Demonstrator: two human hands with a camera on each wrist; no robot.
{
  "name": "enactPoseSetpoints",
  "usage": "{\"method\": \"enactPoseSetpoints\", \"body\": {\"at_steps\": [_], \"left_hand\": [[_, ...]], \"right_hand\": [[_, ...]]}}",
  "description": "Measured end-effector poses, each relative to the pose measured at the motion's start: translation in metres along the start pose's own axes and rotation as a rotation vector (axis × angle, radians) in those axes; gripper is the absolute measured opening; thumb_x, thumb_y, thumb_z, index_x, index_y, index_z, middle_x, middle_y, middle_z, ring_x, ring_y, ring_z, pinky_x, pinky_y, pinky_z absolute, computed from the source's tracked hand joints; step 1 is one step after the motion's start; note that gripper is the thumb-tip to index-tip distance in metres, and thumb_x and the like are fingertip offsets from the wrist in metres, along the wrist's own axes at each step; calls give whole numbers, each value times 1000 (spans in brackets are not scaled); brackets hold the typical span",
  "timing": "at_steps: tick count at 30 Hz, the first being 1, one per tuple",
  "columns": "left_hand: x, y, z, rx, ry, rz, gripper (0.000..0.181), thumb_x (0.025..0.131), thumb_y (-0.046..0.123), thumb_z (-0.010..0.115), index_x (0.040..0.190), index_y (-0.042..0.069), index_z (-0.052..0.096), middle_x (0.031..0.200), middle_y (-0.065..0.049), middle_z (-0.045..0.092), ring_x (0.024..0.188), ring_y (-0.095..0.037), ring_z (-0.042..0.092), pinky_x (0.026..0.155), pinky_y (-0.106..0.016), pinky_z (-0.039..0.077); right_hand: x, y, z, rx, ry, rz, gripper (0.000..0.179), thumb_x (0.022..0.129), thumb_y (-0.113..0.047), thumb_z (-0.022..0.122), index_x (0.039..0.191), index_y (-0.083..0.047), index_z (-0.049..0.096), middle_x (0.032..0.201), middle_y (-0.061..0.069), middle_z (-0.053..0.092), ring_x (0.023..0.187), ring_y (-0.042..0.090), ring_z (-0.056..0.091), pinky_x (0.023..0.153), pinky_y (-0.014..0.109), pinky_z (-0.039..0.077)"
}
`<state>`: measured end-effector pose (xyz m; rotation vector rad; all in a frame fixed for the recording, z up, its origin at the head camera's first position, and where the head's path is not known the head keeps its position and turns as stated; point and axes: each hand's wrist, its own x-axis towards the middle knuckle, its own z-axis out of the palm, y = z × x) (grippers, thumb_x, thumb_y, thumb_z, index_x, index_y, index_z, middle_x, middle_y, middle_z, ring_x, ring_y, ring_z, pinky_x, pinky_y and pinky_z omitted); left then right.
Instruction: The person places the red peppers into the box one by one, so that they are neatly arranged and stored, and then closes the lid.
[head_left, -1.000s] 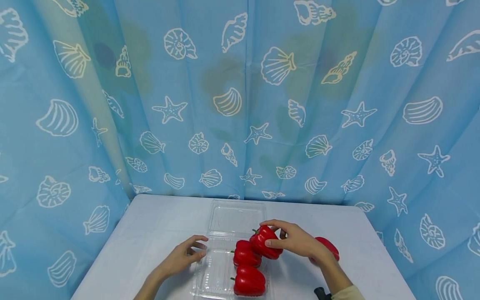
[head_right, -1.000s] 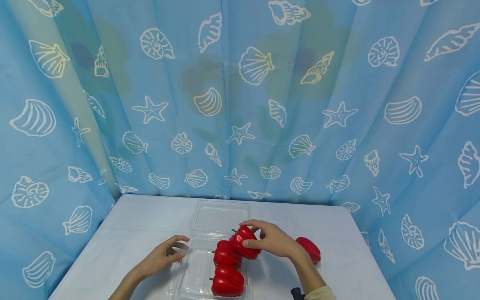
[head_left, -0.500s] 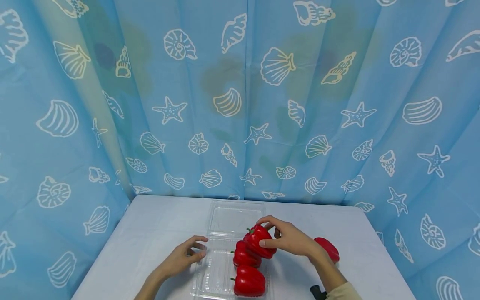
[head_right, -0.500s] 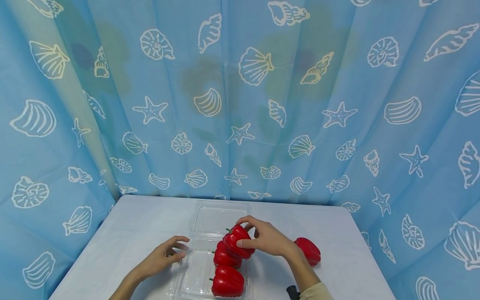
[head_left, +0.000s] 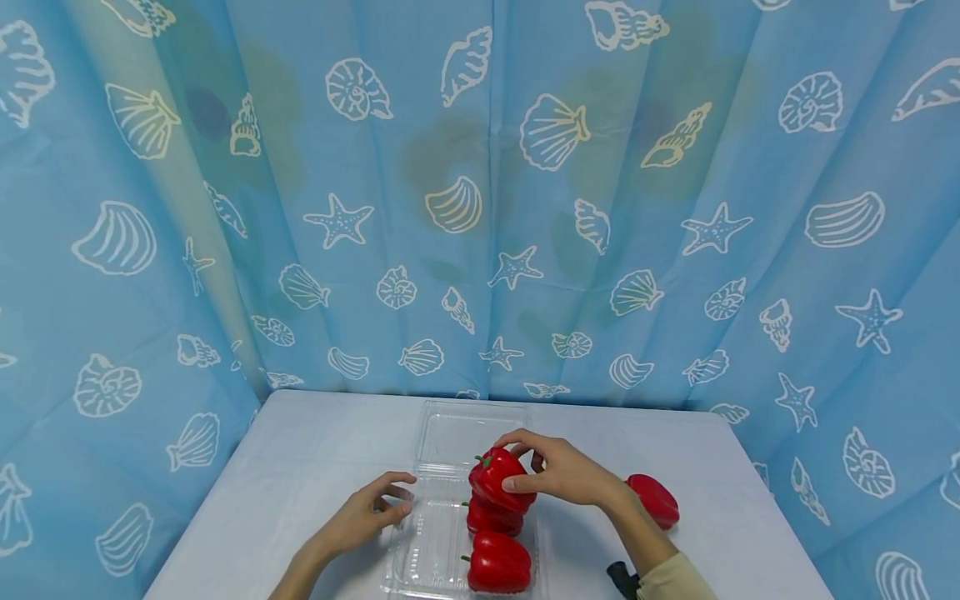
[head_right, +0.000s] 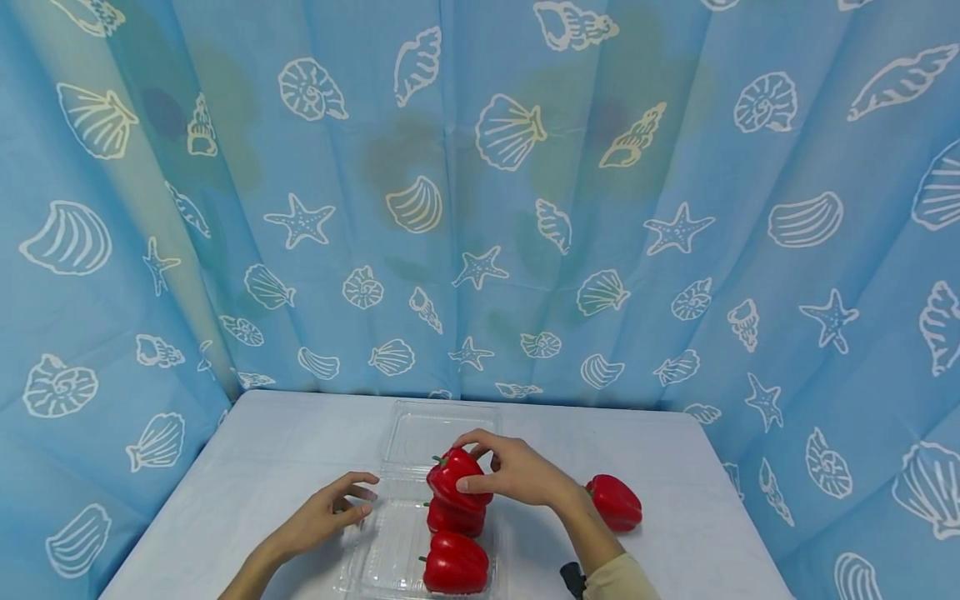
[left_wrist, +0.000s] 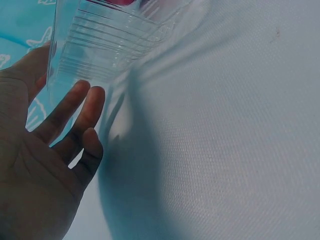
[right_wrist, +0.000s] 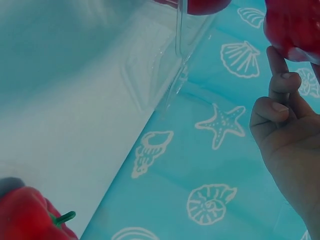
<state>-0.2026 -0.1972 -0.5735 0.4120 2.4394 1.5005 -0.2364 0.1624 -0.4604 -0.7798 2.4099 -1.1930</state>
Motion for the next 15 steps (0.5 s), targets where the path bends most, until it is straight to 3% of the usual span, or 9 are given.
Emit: {"method": "enactPoseSetpoints", "body": {"at_steps": [15], "left_hand": [[0,-2,1,-6,6,-12,45,99,28,65,141,18,52,128,-15,63,89,-19,66,74,-37,54]], "right_hand": [[11,-8,8,-18,-18,-24,62,79,-42,82,133,-33,53,121,-2,65,98,20,59,69,30,56]]}}
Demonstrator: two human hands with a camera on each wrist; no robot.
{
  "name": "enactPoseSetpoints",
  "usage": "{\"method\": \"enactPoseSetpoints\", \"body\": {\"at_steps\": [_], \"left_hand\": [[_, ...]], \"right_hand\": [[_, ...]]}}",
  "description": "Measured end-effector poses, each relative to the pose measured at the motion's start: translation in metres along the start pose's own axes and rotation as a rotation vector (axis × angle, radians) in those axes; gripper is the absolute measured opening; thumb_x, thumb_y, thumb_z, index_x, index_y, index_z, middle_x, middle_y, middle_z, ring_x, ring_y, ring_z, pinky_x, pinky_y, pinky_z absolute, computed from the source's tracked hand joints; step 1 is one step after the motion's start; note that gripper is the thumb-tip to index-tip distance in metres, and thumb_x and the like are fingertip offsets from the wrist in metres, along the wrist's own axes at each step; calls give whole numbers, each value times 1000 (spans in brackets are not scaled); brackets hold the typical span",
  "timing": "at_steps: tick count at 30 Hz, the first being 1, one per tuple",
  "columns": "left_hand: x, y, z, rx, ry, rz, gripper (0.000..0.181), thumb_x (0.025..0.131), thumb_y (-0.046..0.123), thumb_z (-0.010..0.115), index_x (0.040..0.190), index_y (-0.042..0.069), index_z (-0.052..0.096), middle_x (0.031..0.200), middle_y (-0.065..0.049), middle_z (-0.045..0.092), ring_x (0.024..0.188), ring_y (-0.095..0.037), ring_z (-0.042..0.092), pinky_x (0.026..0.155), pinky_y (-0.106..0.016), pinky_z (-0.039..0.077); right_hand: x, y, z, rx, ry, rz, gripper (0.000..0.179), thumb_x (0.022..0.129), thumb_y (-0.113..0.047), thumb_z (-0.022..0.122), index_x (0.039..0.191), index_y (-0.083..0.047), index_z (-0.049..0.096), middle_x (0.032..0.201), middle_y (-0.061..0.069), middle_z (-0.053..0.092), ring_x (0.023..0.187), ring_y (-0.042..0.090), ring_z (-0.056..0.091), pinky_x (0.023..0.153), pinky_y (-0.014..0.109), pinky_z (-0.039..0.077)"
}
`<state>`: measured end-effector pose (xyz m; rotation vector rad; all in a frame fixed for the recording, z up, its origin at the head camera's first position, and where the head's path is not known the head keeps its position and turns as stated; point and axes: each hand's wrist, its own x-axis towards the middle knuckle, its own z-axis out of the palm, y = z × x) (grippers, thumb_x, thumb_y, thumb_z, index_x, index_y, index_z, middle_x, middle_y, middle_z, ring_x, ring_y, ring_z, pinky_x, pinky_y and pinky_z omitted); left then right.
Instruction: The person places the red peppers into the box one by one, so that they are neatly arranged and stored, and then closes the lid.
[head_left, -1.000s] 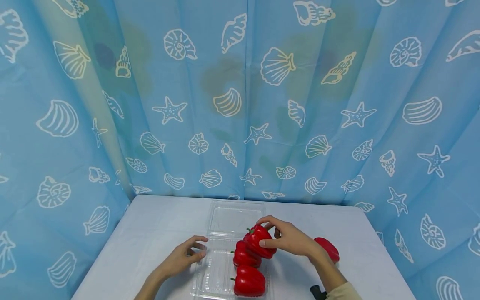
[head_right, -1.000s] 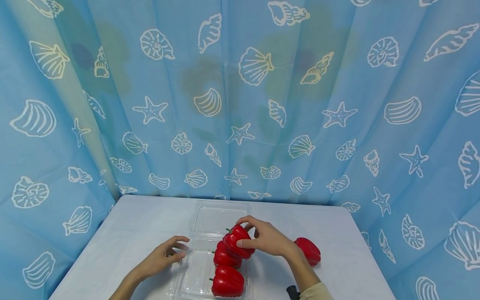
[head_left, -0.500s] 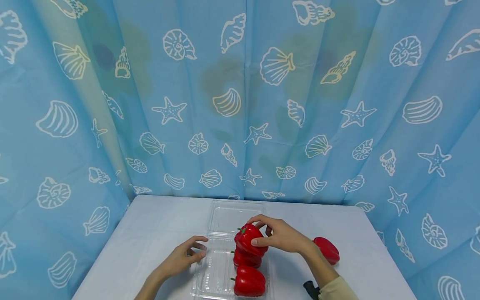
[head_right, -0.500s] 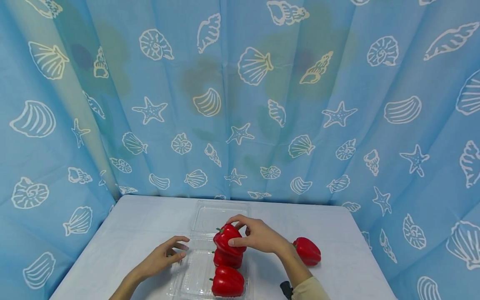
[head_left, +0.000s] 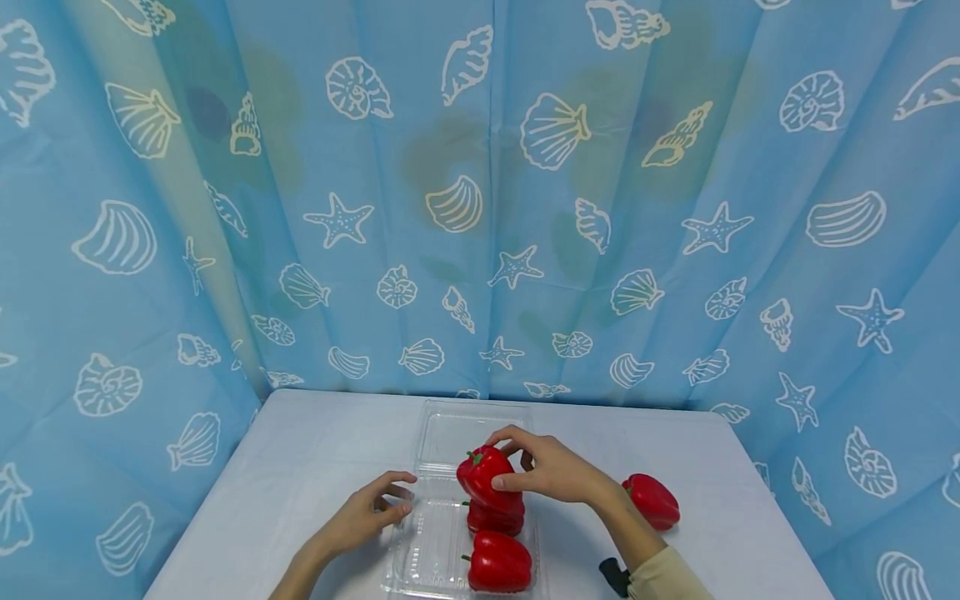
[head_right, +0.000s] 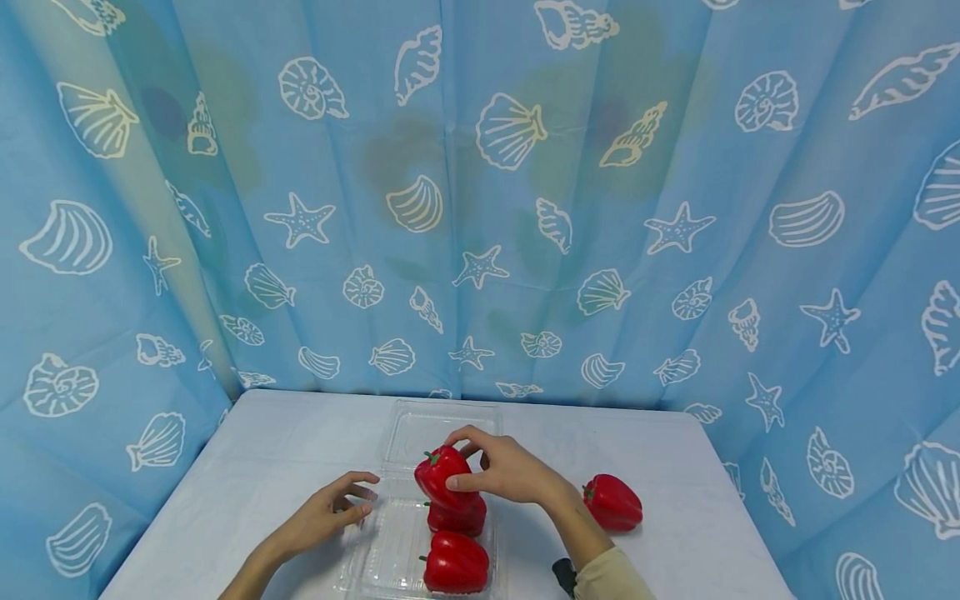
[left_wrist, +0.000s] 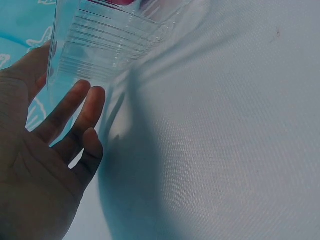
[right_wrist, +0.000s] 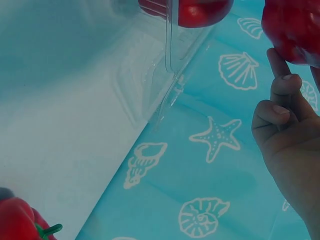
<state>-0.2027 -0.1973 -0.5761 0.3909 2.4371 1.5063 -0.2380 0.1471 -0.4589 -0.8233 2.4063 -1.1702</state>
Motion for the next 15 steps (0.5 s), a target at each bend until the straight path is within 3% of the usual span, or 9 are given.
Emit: {"method": "enactPoseSetpoints", "body": {"at_steps": [15], "left_hand": [[-1,6,-3,1,-16,16,45,100,28,64,141,14,52,129,-16,63,87,-19,67,74,-34,52]], "right_hand": [[8,-4,7,-23,-4,-9,60,80,-43,81,133,-36,54,121,-2,65,94,19,59,67,30,56]]}}
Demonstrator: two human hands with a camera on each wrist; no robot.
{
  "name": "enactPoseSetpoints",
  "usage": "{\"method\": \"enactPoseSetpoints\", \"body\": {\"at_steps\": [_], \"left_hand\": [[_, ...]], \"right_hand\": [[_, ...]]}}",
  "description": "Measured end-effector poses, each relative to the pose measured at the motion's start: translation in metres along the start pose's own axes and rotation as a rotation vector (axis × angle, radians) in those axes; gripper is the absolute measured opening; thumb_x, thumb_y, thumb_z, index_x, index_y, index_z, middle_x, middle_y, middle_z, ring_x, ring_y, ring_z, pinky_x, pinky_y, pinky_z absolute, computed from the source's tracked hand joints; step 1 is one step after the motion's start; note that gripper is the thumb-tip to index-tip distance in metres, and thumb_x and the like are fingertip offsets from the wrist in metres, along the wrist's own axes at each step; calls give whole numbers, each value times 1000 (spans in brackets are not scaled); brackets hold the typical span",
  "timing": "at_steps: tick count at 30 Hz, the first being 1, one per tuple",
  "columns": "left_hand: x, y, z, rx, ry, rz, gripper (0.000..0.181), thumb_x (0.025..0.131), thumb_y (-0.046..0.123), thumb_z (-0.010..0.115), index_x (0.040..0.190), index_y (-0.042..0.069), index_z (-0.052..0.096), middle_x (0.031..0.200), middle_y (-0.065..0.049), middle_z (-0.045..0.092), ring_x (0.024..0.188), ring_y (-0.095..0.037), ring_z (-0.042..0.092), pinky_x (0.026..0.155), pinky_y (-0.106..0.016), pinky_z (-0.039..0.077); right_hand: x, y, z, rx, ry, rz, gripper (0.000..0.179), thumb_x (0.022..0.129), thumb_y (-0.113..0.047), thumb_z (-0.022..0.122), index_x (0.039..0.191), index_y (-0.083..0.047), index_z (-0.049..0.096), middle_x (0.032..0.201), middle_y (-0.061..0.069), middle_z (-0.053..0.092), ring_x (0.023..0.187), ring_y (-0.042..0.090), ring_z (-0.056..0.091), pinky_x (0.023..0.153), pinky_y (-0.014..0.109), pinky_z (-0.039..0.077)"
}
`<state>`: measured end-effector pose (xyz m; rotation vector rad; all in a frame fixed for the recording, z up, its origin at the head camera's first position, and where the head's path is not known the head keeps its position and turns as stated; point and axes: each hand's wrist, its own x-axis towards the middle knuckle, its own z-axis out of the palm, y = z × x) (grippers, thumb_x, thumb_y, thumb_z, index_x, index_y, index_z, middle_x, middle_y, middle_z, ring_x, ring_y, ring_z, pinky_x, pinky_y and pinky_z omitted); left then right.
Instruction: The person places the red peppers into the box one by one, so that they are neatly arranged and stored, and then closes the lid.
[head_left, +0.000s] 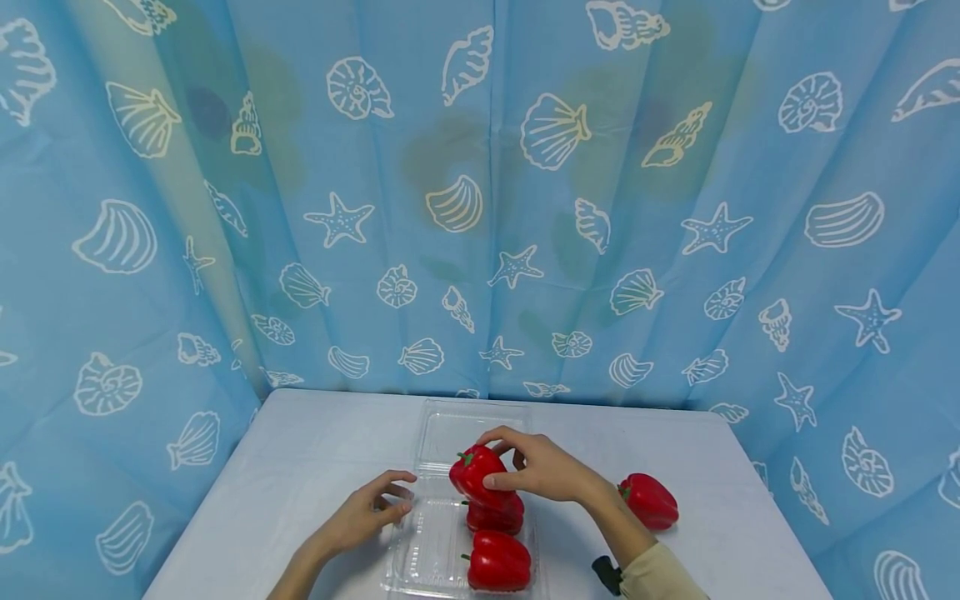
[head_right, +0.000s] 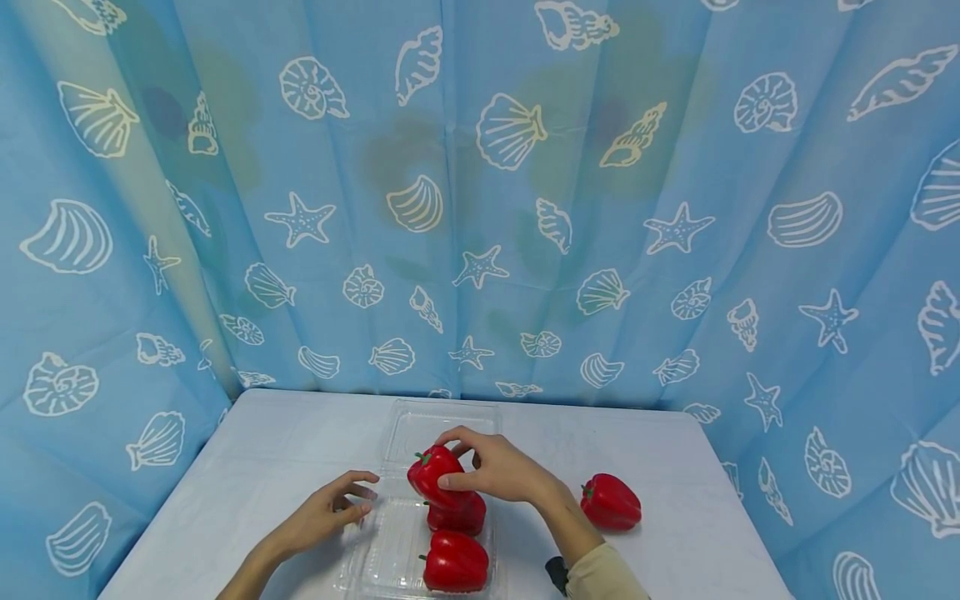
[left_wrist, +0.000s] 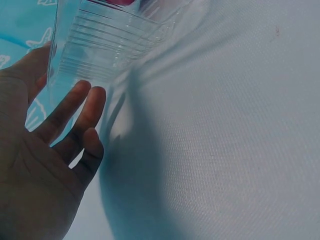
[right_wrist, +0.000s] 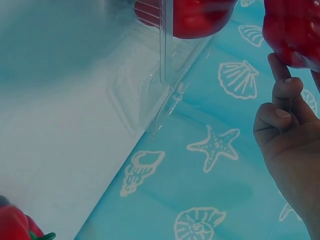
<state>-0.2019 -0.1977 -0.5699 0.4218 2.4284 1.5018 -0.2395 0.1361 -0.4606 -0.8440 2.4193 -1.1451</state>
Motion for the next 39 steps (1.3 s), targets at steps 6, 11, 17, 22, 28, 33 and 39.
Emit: {"method": "enactPoseSetpoints", "body": {"at_steps": [6,11,17,22,28,33,39], "left_hand": [[0,2,0,4,-3,1,44,101,28,63,141,13,52,129,-17,63,86,-19,68,74,-35,52],[1,1,0,5,3,-4,44,101,28,63,140,13,52,128,-16,63,86,-19,68,75,-36,53],[2,-2,2,0,4,-19,43,100,29,63,140,15,53,128,-15,64,86,-19,68,77,-39,56],[2,-3,3,-17,-2,-18,42,101,29,62,140,17,52,127,-16,64,88,-20,68,78,-41,56],[1,-2,2,-18,1,-26,43,100,29,63,140,18,52,127,-17,64,87,-20,68,77,-41,56],[-1,1,4,-3,-1,-60,48,98,32,66,142,20,50,128,-16,62,89,-20,67,81,-47,56],[-3,-1,3,-33,-29,-78,57,95,30,67,146,21,45,132,-16,58,94,-21,65,87,-55,52]], "right_hand": [[5,-6,5,-18,-15,15,59,80,-45,80,133,-37,55,123,-2,65,97,17,60,70,29,56],[12,-12,10,-34,-32,16,59,80,-45,80,133,-38,56,124,-1,66,99,17,60,70,29,57],[21,-16,18,-66,-41,3,58,79,-41,83,131,-39,57,124,-2,66,100,15,61,71,29,57],[26,-20,24,-99,-43,0,59,79,-42,83,132,-38,58,123,-3,67,103,17,62,73,30,58],[31,-22,30,-136,-43,-9,58,80,-46,81,133,-40,58,123,-6,67,111,20,63,75,31,58],[36,-22,35,-176,-45,-12,59,80,-46,82,134,-39,58,122,-8,67,111,18,64,73,29,58],[41,-25,42,-217,-48,2,63,76,-44,86,132,-42,59,120,-11,67,113,21,63,73,32,60]]}}
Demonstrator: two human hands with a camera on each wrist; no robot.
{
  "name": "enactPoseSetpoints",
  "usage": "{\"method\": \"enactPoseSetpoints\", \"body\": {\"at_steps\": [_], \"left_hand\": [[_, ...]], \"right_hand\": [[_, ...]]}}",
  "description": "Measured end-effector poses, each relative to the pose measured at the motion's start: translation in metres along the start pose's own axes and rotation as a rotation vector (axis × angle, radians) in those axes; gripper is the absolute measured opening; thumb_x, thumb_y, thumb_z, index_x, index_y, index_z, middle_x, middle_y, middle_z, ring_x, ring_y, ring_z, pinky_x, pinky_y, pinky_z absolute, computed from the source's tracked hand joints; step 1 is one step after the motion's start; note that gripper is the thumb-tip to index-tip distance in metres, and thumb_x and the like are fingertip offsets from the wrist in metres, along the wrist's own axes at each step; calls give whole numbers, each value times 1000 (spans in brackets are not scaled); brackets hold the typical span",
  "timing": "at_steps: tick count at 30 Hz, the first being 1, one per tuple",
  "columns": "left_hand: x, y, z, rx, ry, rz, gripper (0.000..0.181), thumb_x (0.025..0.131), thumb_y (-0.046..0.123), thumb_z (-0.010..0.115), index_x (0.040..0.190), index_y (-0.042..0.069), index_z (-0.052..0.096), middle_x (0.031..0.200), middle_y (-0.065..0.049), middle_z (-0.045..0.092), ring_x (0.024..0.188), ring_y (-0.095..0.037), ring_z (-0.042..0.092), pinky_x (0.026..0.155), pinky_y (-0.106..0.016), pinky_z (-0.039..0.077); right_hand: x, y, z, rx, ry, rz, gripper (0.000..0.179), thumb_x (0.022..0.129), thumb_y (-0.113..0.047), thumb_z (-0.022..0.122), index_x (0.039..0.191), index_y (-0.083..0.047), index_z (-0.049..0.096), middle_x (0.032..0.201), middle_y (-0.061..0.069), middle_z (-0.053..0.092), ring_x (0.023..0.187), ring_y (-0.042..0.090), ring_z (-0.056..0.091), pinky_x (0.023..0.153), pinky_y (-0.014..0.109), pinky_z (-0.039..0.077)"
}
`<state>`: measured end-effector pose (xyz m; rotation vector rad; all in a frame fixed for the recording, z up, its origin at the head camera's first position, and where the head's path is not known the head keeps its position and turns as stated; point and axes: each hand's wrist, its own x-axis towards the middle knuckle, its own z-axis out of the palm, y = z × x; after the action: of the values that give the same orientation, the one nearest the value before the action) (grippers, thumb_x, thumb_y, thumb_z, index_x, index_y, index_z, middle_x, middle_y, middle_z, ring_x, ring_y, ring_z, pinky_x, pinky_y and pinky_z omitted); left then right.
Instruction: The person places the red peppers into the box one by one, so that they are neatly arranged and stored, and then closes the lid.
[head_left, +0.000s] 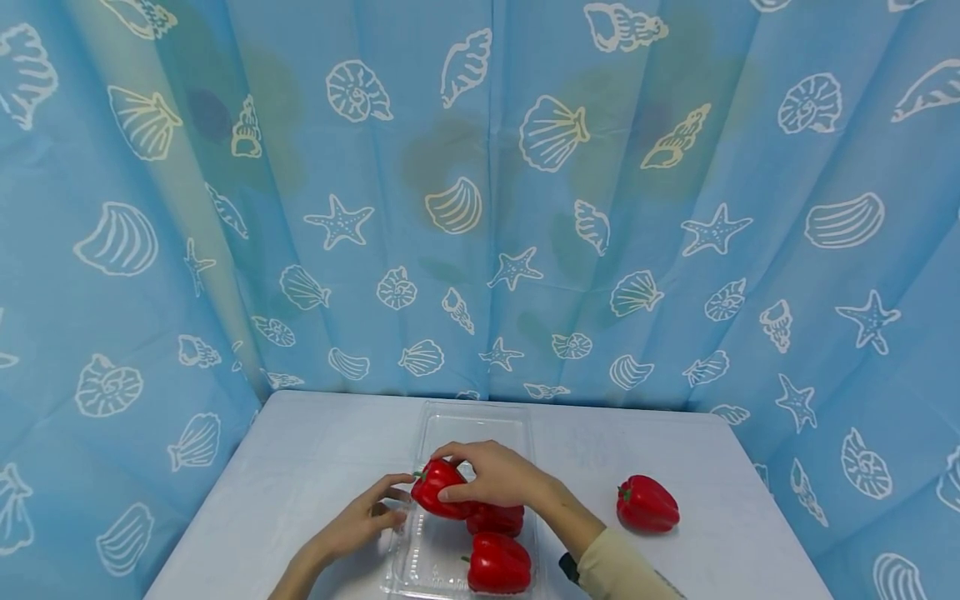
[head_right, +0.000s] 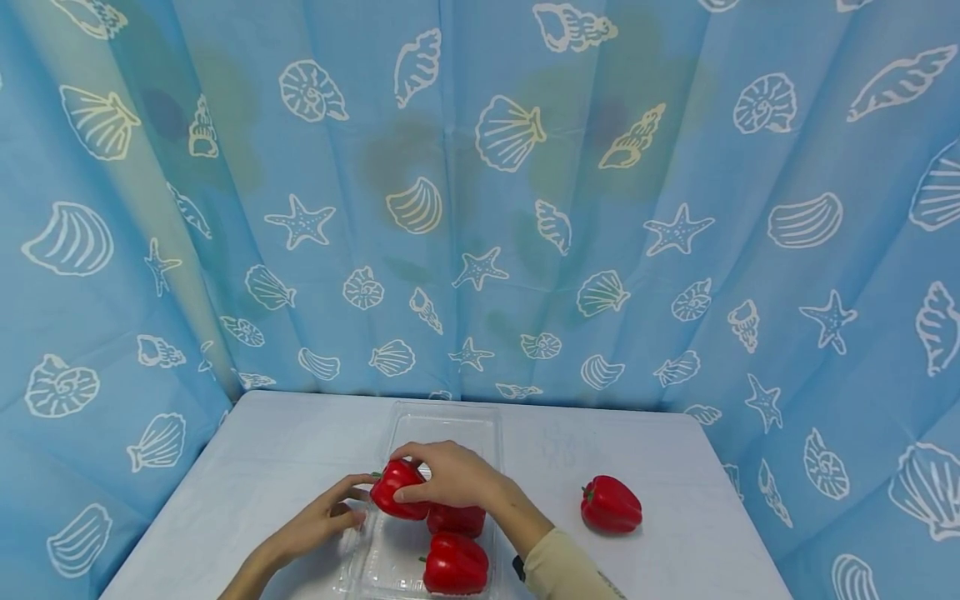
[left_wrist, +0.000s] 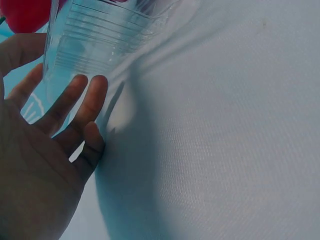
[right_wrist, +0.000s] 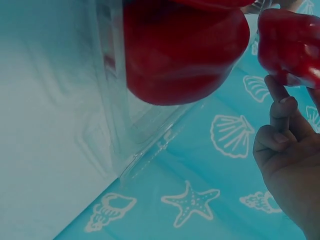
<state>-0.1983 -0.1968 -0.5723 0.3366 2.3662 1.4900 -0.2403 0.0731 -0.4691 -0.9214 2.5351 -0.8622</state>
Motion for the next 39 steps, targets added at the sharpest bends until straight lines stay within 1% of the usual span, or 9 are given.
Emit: {"method": "enactPoseSetpoints", "body": {"at_steps": [3,8,12,16,25,34,39], "left_hand": [[0,-1,-1,-20,-12,-3,60,93,28,67,148,21,43,134,-16,57,95,-22,65,90,-58,50],[0,-1,0,-16,-15,-11,66,90,30,70,148,18,42,134,-16,57,97,-21,65,91,-60,50],[0,0,0,-5,-14,-7,67,88,30,71,148,18,42,134,-16,57,97,-21,65,92,-61,50],[0,1,-1,4,-17,2,66,88,30,70,148,19,43,133,-15,57,95,-20,65,92,-60,50],[-1,1,-3,-13,-29,28,61,92,27,67,148,20,43,132,-15,57,91,-21,65,89,-54,51],[-1,0,-3,-8,-30,29,61,92,26,67,148,21,43,132,-16,57,91,-21,66,91,-57,50],[0,0,-3,4,-29,15,63,91,29,69,148,21,42,135,-17,56,91,-21,65,91,-58,49]], "right_hand": [[1,-4,3,-24,-5,16,64,74,-43,87,132,-41,60,119,-13,67,113,19,63,75,35,60],[1,-8,8,-84,-9,38,65,73,-41,89,132,-42,61,117,-15,67,112,19,63,78,37,59],[3,-9,12,-137,-7,39,66,73,-41,89,132,-42,61,116,-14,67,111,18,63,77,35,59],[6,-8,14,-164,-5,34,65,74,-42,88,132,-42,61,116,-13,67,110,18,63,77,36,58],[9,-10,18,-196,-6,29,65,73,-43,88,132,-41,62,113,-14,67,104,11,63,76,34,58],[11,-8,22,-213,-16,28,63,75,-43,87,132,-43,62,110,-14,67,99,7,61,74,33,58],[11,-6,22,-182,-48,44,65,73,-38,89,132,-42,63,112,-13,67,102,12,62,73,32,58]]}}
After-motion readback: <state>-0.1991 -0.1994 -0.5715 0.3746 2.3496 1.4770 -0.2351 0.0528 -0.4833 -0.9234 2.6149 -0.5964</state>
